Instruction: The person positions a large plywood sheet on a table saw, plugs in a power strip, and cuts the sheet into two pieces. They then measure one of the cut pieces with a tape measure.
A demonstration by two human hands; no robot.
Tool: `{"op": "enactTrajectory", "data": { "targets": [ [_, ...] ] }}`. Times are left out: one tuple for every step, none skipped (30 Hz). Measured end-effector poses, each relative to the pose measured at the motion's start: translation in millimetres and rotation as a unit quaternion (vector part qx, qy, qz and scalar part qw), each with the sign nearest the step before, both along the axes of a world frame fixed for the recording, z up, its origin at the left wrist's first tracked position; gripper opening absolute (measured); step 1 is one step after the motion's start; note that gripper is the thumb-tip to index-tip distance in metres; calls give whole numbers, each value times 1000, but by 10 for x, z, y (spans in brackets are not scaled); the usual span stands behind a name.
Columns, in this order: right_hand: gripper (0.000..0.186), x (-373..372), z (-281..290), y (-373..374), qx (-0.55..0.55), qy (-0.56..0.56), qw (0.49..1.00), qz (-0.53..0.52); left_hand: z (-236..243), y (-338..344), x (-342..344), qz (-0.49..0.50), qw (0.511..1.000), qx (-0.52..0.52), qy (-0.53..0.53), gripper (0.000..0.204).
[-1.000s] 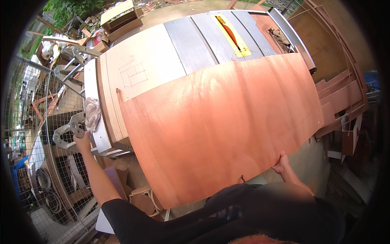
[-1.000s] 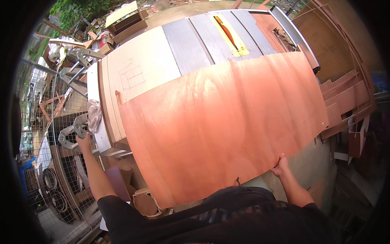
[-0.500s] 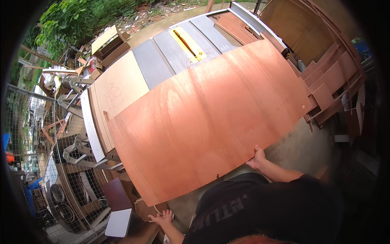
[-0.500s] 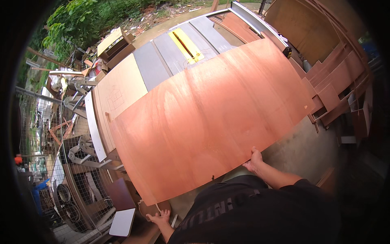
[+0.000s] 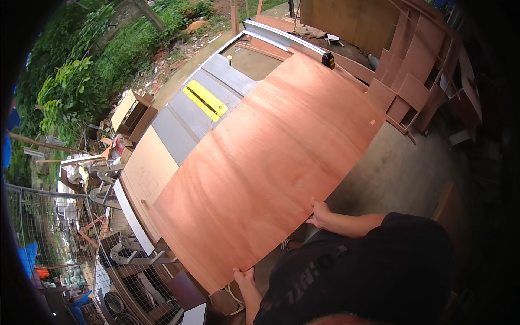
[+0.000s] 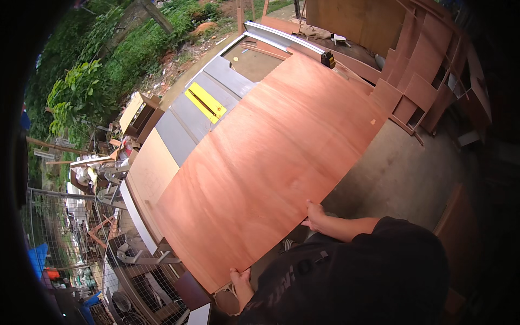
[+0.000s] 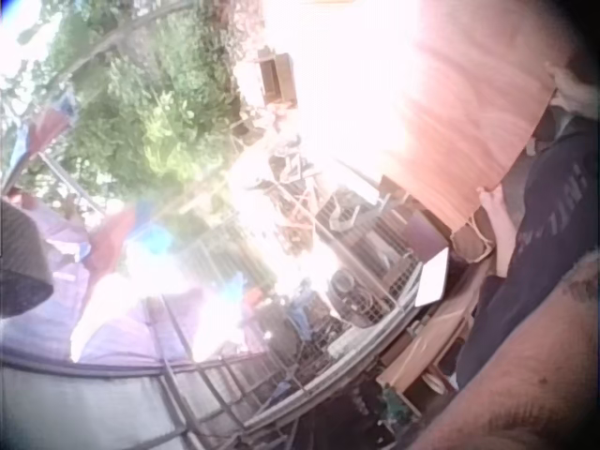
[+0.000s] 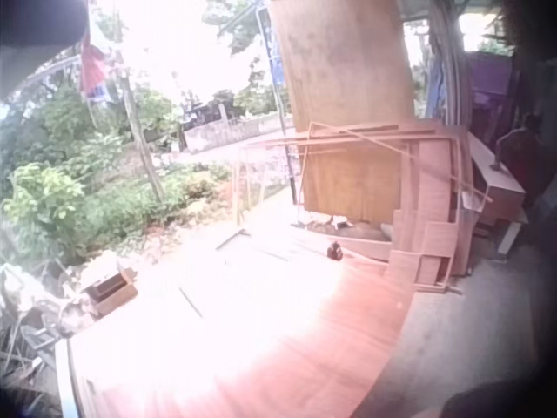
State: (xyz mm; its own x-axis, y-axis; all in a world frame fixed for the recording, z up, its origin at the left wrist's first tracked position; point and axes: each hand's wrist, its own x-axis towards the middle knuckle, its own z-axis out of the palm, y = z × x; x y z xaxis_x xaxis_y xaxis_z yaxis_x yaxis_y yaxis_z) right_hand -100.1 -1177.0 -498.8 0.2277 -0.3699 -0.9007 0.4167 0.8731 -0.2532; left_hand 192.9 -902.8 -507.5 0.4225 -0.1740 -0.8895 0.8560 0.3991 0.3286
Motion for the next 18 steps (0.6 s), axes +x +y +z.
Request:
{"op": "enactTrajectory", "data": {
  "targets": [
    [51,10,-3,6,-2,6,1000,-9,-56,46,13,-10,1000,2,-2,49],
    [52,-6,1,23,-2,15,1000,2,-111,96,26,-19,1000,4,-4,48],
    [52,-6,15,9,-6,23,1000,12,-79,43,28,-29,1000,2,-7,48],
    [53,-2,28,-5,-10,32,999,22,-42,5,26,-23,1000,-1,-4,47],
    [53,6,38,-21,-10,15,1000,12,-1,-23,24,-16,1000,-5,0,46],
    [54,-3,66,-25,-10,0,1000,7,52,-34,-26,-4,1000,-8,4,46],
    [54,-5,83,-25,-9,-15,1000,1,26,-24,-10,-9,1000,2,10,45],
    [54,1,76,-19,-9,-12,1000,3,-16,-12,54,-13,1000,12,15,43],
    [55,16,57,-23,-10,-10,1000,5,-40,-5,108,-17,999,20,21,42],
    [55,30,37,-24,-11,-8,1000,7,-4,-37,129,-14,999,23,19,42],
    [55,38,15,-37,-12,-9,1000,12,16,-88,153,-10,999,26,17,42],
    [55,64,21,-76,-13,-10,1000,18,36,-132,165,-5,999,29,14,42],
    [56,86,27,-111,-14,-11,1000,24,32,-150,159,-13,1000,24,5,43],
    [56,93,37,-135,-16,-13,999,27,23,-166,149,-20,1000,19,-4,44],
    [56,101,101,-169,-19,-15,999,30,34,-202,140,-28,999,14,-13,45],
    [56,112,136,-183,-22,-17,999,34,49,-235,140,-30,999,25,-16,45],
    [56,123,88,-185,-20,-19,999,33,67,-265,145,-33,999,38,-18,46],
    [56,123,50,-191,-19,-19,999,32,83,-285,131,-35,998,50,-18,46]
  ]
}}
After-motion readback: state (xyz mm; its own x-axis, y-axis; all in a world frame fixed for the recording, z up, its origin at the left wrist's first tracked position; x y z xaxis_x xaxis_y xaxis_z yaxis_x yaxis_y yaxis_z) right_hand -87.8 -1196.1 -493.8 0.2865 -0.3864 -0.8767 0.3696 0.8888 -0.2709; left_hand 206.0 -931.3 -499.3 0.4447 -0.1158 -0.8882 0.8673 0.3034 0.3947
